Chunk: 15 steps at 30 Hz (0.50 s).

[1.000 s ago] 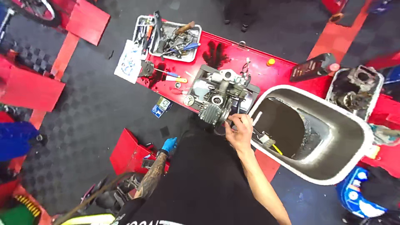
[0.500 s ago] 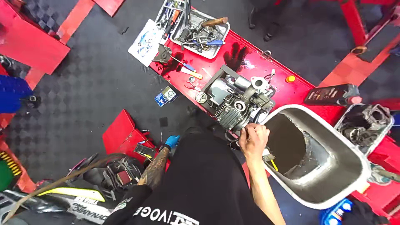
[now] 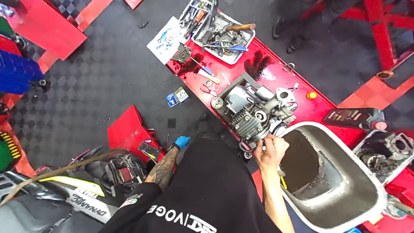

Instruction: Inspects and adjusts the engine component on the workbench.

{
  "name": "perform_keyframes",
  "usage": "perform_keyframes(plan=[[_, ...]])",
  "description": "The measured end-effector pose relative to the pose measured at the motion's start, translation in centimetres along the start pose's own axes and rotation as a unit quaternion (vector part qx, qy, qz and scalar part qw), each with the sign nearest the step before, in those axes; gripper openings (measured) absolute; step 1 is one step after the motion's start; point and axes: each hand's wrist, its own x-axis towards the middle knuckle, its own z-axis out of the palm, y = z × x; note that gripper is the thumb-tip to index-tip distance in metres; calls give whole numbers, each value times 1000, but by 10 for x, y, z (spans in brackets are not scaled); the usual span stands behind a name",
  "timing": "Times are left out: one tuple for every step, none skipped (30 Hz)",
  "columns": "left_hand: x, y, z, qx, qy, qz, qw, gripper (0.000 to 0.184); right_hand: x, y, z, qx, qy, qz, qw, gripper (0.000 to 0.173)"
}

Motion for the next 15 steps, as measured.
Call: perform_keyframes(plan=[[0, -1, -1, 8, -4, -4, 1000, 59, 1, 0, -1, -4, -7, -2, 1000, 26], [-1, -2, -2, 16, -4, -6, 1000, 60, 2, -1, -2, -5, -12, -5, 1000, 27], [-1, -3, -3, 20, -2, -7, 1000, 60, 2, -1, -3, 0, -14, -5, 1000, 27], [0, -3, -4, 20, -2, -7, 1000, 61, 1, -1, -3, 12, -10, -4, 1000, 28], [0, -3, -4, 19, -2, -6, 1000, 61, 0, 0, -3, 26, 0, 0, 1000, 27], [1, -2, -5, 16, -2, -4, 1000, 61, -1, 0, -2, 38, 6, 3, 999, 26], [1, -2, -6, 11, 2, -1, 1000, 61, -3, 0, 0, 48, 10, 5, 999, 25], [0, -1, -7, 11, 5, 2, 1000, 61, -3, 0, 2, 51, 13, 6, 999, 25], [-1, 2, -8, 14, 5, 4, 1000, 61, -3, -1, 4, 49, 18, 7, 999, 24], [-3, 4, -8, 16, 6, 5, 1000, 62, -3, -2, 5, 45, 19, 8, 999, 24], [-4, 6, -8, 16, 6, 5, 1000, 61, -3, -2, 6, 39, 16, 8, 999, 24], [-5, 7, -7, 15, 6, 7, 1000, 61, -2, -3, 6, 27, 13, 6, 1000, 25], [-4, 7, -7, 14, 8, 11, 1000, 61, -1, -3, 5, 13, 8, 2, 1000, 26], [-4, 6, -6, 11, 9, 16, 1000, 60, 0, -5, 4, 2, 3, 0, 1000, 27], [-5, 7, -6, 7, 9, 18, 1000, 59, 1, -5, 4, -5, -3, 0, 1000, 28]])
